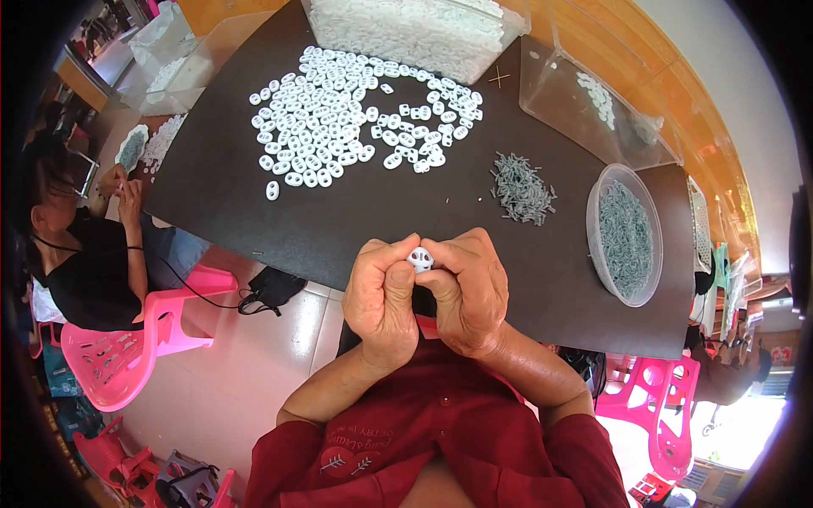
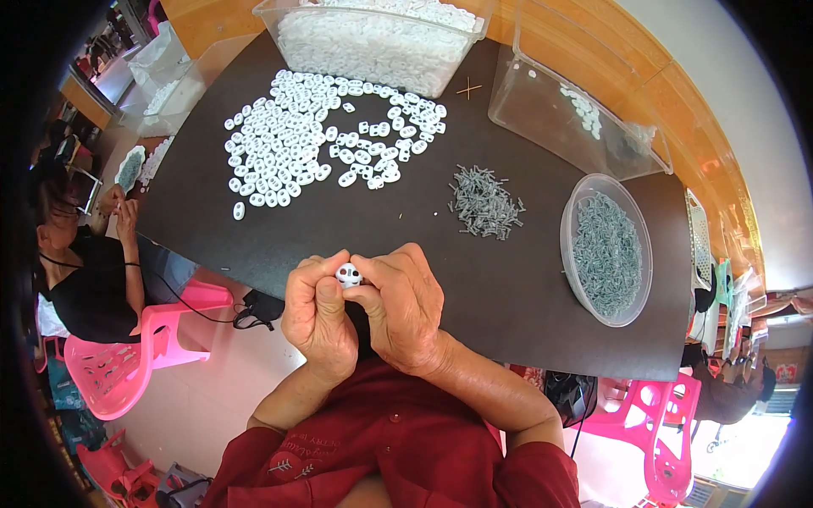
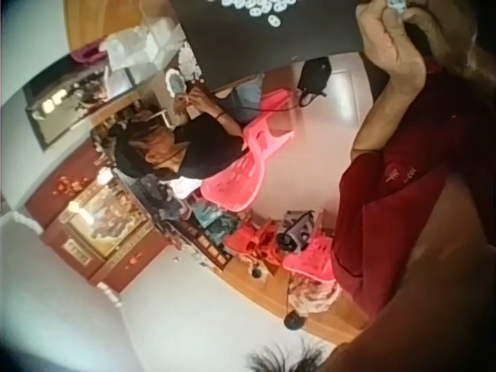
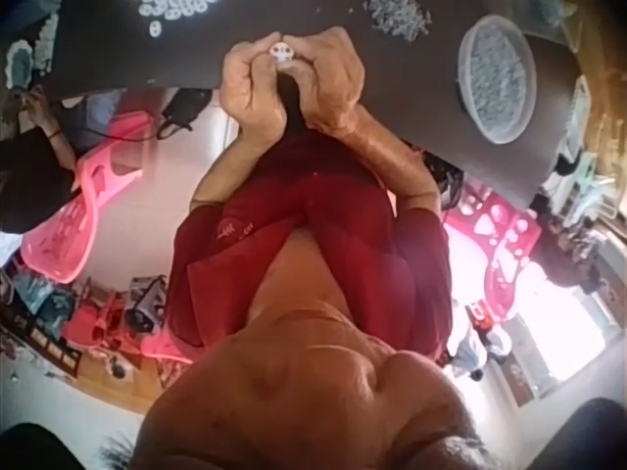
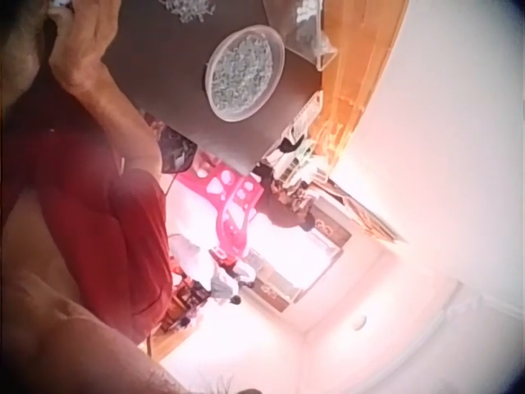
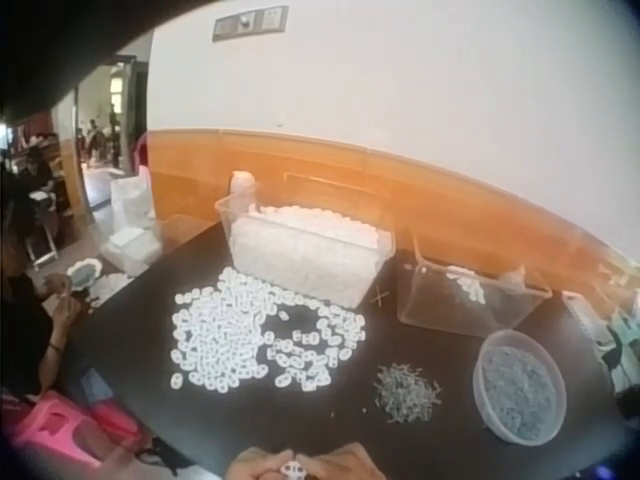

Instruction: Manually inserting metal pins into small white plastic electrical connector housings.

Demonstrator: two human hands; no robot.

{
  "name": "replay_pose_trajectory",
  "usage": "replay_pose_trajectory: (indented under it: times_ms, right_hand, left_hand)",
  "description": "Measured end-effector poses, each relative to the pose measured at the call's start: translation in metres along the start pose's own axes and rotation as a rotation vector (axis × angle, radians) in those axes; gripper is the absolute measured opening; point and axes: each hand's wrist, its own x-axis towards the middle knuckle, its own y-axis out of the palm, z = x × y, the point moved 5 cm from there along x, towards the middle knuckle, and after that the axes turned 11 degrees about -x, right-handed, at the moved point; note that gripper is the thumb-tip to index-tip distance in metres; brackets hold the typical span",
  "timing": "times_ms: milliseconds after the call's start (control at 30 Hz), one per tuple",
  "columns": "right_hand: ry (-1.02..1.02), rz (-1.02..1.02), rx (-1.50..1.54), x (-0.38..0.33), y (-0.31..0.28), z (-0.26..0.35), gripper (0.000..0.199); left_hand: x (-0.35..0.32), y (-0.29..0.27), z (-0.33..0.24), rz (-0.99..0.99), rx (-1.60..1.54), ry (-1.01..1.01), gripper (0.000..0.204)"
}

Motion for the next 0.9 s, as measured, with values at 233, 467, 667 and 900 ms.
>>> replay_pose_trajectory:
  times_ms: [233, 467, 667, 900]
  right_hand:
    - [-0.058, 0.006, -0.024, 0.002, 0.0, 0.003, 0.025]
    - [-0.111, -0.02, -0.061, 0.002, 0.003, 0.003, 0.024]
    - [-0.089, 0.009, -0.075, -0.005, 0.005, -0.002, 0.021]
    - [-0.134, -0.011, -0.108, 0.016, -0.008, 0.001, 0.022]
  left_hand:
    - [-0.001, 0.002, -0.003, -0.045, 0.089, 0.022, 0.022]
    - [-0.001, 0.004, 0.001, -0.12, 0.098, 0.043, 0.021]
    - [-0.001, 0.003, 0.008, -0.102, 0.157, 0.101, 0.014]
    - [0.007, 0.007, -0.006, -0.009, 0.204, 0.014, 0.015]
